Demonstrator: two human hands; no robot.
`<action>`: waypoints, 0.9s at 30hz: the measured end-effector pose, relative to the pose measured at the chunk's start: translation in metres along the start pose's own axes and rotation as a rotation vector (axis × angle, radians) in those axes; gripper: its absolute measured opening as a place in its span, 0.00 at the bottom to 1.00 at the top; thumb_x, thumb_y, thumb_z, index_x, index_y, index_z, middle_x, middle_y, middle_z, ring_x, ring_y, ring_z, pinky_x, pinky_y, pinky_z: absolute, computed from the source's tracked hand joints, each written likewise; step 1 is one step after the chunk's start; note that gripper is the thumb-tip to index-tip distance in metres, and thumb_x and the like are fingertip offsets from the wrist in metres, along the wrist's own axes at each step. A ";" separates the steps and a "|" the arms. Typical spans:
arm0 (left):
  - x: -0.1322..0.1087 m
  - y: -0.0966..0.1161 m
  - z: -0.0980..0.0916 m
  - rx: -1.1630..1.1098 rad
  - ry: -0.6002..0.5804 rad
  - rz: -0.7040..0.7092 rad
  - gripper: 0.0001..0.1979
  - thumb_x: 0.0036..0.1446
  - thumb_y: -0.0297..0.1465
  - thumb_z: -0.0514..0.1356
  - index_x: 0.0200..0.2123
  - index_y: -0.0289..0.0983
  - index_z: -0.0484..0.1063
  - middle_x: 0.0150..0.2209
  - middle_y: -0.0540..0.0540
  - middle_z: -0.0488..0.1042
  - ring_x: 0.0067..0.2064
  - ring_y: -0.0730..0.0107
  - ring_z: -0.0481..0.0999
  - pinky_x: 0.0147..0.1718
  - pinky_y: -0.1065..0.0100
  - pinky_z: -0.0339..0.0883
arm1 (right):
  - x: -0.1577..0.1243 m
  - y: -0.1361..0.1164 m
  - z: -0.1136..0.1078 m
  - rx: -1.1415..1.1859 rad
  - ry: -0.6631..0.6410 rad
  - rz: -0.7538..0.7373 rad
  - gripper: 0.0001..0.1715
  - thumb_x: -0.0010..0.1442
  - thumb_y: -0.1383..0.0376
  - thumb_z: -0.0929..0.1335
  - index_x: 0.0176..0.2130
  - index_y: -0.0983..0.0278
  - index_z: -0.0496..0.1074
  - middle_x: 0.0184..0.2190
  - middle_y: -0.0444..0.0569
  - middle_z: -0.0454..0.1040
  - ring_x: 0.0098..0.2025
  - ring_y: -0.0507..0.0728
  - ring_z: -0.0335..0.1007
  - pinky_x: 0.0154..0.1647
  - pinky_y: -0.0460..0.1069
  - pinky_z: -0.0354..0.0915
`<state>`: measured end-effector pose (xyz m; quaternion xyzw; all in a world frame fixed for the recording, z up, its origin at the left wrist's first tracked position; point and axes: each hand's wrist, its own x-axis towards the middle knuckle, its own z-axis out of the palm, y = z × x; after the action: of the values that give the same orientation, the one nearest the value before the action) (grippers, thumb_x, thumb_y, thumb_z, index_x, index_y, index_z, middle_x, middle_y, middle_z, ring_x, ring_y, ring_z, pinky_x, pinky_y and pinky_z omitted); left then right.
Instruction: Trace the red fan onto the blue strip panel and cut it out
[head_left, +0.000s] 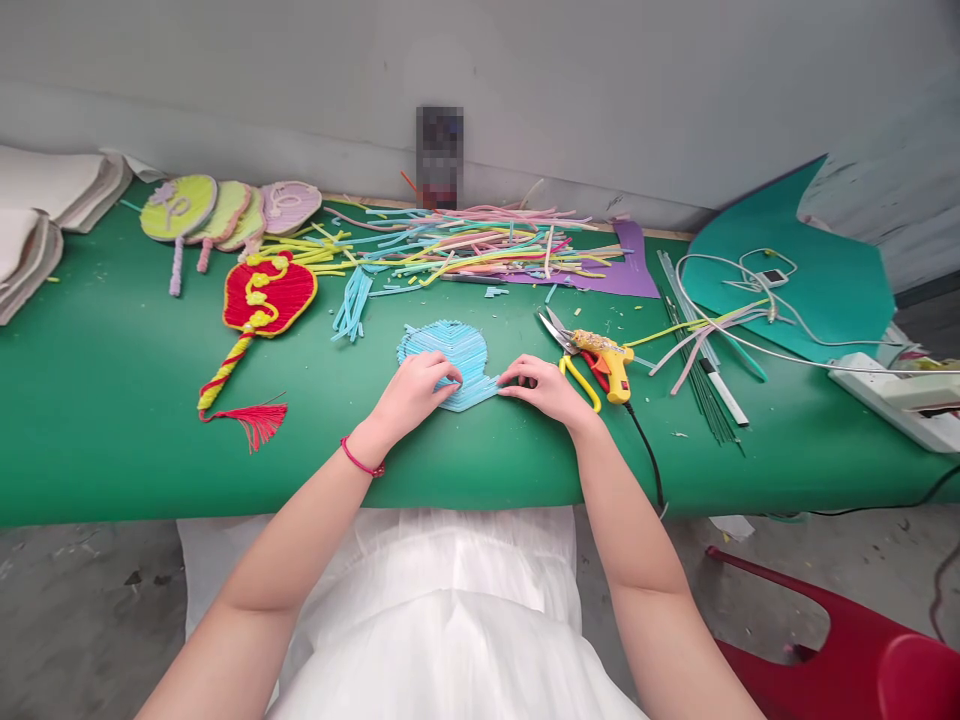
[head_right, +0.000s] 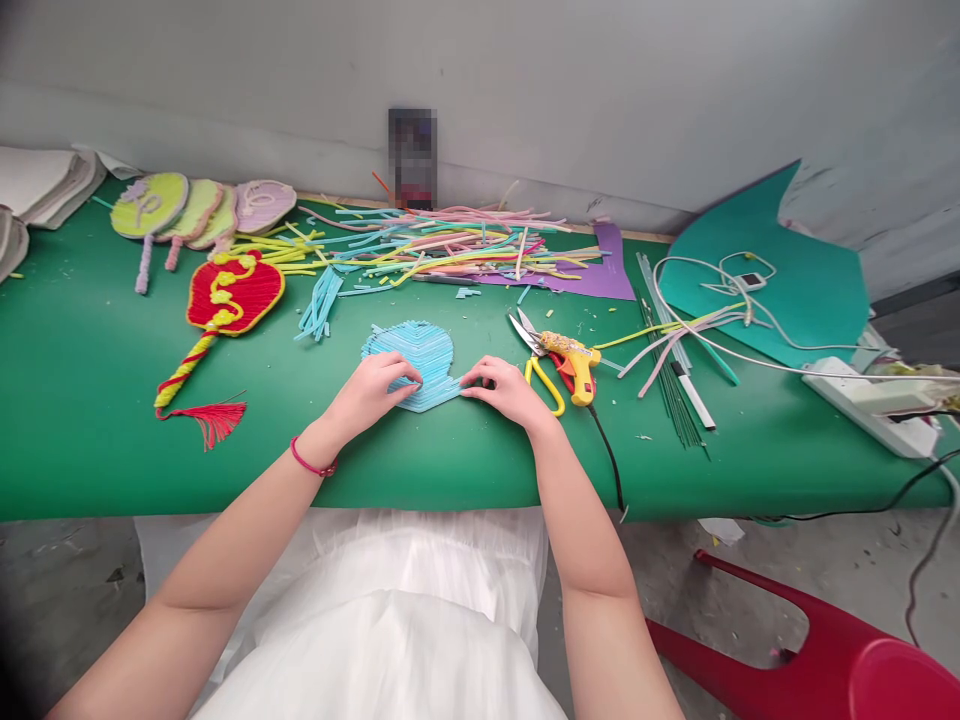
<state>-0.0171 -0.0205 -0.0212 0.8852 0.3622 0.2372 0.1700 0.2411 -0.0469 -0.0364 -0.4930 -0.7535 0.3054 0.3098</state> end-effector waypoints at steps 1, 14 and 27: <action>0.000 0.000 0.000 0.001 0.000 0.001 0.06 0.60 0.30 0.55 0.37 0.40 0.72 0.36 0.47 0.73 0.41 0.63 0.72 0.42 0.60 0.62 | 0.000 0.000 0.000 0.000 0.000 0.001 0.13 0.57 0.53 0.70 0.36 0.59 0.78 0.35 0.47 0.71 0.31 0.52 0.64 0.34 0.49 0.64; 0.000 -0.003 0.005 0.010 -0.008 0.012 0.06 0.61 0.31 0.56 0.38 0.39 0.72 0.37 0.46 0.73 0.41 0.63 0.72 0.43 0.60 0.62 | 0.000 0.001 0.000 -0.002 0.001 0.005 0.14 0.57 0.53 0.70 0.36 0.59 0.78 0.35 0.47 0.71 0.30 0.52 0.64 0.33 0.49 0.64; 0.005 -0.004 0.000 -0.203 0.063 -0.105 0.04 0.59 0.28 0.56 0.32 0.38 0.70 0.34 0.47 0.73 0.39 0.65 0.72 0.40 0.62 0.65 | 0.000 0.001 0.001 0.001 -0.009 -0.003 0.14 0.57 0.53 0.70 0.36 0.59 0.77 0.35 0.47 0.71 0.30 0.52 0.64 0.34 0.49 0.64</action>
<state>-0.0165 -0.0141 -0.0214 0.8355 0.3872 0.2910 0.2596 0.2408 -0.0465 -0.0373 -0.4905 -0.7553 0.3077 0.3072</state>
